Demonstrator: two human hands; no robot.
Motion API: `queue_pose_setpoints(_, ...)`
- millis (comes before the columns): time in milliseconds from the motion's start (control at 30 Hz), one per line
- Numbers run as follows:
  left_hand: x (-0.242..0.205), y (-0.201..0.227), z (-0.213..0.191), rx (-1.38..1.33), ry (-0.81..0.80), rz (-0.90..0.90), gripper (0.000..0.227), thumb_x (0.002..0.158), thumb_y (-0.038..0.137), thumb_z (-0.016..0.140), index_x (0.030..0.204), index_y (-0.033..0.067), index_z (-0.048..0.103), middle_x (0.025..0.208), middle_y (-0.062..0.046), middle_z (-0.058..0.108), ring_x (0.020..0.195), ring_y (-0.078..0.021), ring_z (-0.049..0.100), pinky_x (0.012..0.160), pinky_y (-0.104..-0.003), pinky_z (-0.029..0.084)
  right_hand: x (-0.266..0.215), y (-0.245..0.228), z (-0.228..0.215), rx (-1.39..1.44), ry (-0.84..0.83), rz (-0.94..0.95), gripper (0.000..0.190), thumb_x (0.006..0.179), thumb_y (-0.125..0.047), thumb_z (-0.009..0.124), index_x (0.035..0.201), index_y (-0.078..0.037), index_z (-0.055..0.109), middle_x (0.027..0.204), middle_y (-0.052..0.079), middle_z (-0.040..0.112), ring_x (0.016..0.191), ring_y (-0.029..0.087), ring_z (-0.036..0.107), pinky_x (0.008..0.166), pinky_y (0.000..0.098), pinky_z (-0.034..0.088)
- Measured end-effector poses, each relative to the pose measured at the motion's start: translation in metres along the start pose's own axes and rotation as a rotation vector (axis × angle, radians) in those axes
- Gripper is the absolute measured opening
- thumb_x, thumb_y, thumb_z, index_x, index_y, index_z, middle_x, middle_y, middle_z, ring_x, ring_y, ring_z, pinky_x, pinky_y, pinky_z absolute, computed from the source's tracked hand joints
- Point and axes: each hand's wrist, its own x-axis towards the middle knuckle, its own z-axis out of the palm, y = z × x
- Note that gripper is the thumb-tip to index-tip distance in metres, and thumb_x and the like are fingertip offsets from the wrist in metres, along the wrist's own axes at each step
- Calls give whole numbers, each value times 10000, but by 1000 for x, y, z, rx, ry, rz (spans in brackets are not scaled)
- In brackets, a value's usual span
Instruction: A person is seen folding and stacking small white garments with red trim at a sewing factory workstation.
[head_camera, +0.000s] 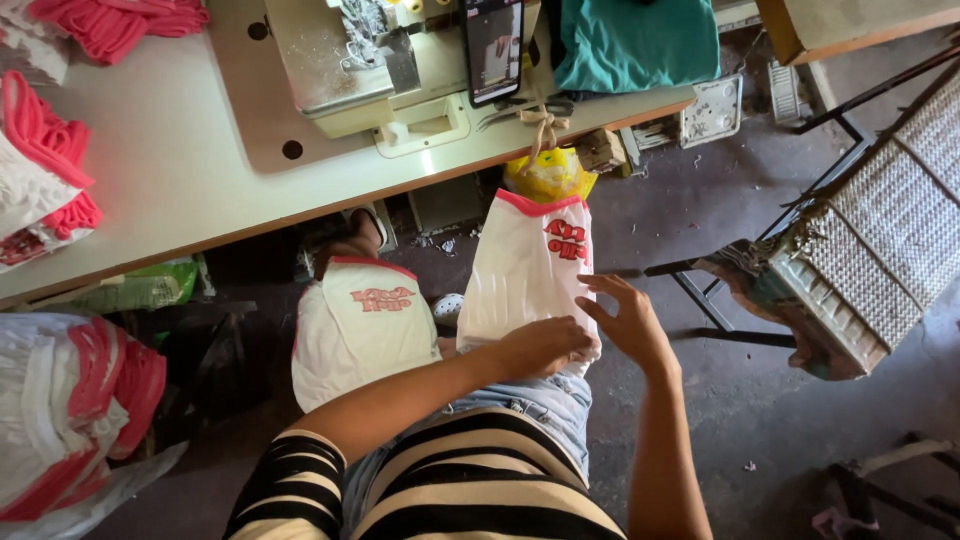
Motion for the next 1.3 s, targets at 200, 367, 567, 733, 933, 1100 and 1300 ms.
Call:
queue_pose_setpoints(200, 6, -6, -11, -167, 72, -94, 142, 1020, 169, 632, 1097, 57, 675, 1031, -179, 710, 993, -376, 686, 866, -444, 570, -5, 6, -8, 38, 86, 15, 391, 934, -269, 746, 1258, -53, 712, 1153, 189, 733, 1126, 399, 696, 976, 557, 517)
queue_pose_setpoints(367, 2, -45, 27, -115, 264, -90, 170, 1007, 285, 654, 1044, 126, 701, 1005, -75, 618, 941, -286, 620, 879, -371, 542, -28, 30, -10, 147, 162, 25, 241, 949, -94, 701, 1166, 7, 726, 1074, 246, 735, 1009, 454, 704, 884, 573, 531)
queue_pose_setpoints(567, 1, -25, 3, -44, 180, -99, 284, 914, 334, 746, 1113, 135, 711, 959, -56, 586, 928, -273, 625, 878, -374, 552, -69, 62, -11, 243, 62, 233, 248, 908, -95, 732, 1140, -17, 772, 961, 204, 757, 937, 281, 687, 849, 509, 538)
queue_pose_setpoints(733, 1, -31, 9, -32, 140, -63, 195, 933, 191, 727, 1106, 102, 719, 921, -88, 637, 925, -307, 650, 918, -393, 543, -85, 58, 1, 437, -73, 299, 257, 915, -97, 728, 1141, 20, 764, 873, 171, 762, 841, 212, 675, 843, 431, 555)
queue_pose_setpoints(933, 4, -20, -7, -54, 121, -100, 177, 962, 202, 702, 1125, 132, 710, 931, -60, 651, 947, -270, 645, 916, -373, 540, -88, 69, 33, 734, -66, 265, 321, 896, -60, 748, 1192, 61, 720, 895, 154, 748, 813, 207, 712, 807, 401, 597)
queue_pose_setpoints(1100, 8, -14, -17, -2, 56, -90, 346, 945, 334, 734, 1220, 133, 671, 976, -73, 627, 1007, -283, 630, 960, -381, 525, -84, 76, 43, 836, -5, 220, 314, 908, -27, 730, 1210, 55, 710, 880, 154, 726, 796, 228, 714, 775, 395, 594)
queue_pose_setpoints(1300, 11, -15, -21, 22, 20, -147, 533, 881, 328, 797, 1332, 123, 603, 1033, -101, 613, 1063, -322, 626, 1016, -421, 505, -80, 73, 39, 816, 21, 181, 350, 907, -2, 723, 1248, 67, 691, 861, 144, 690, 753, 215, 692, 741, 381, 587)
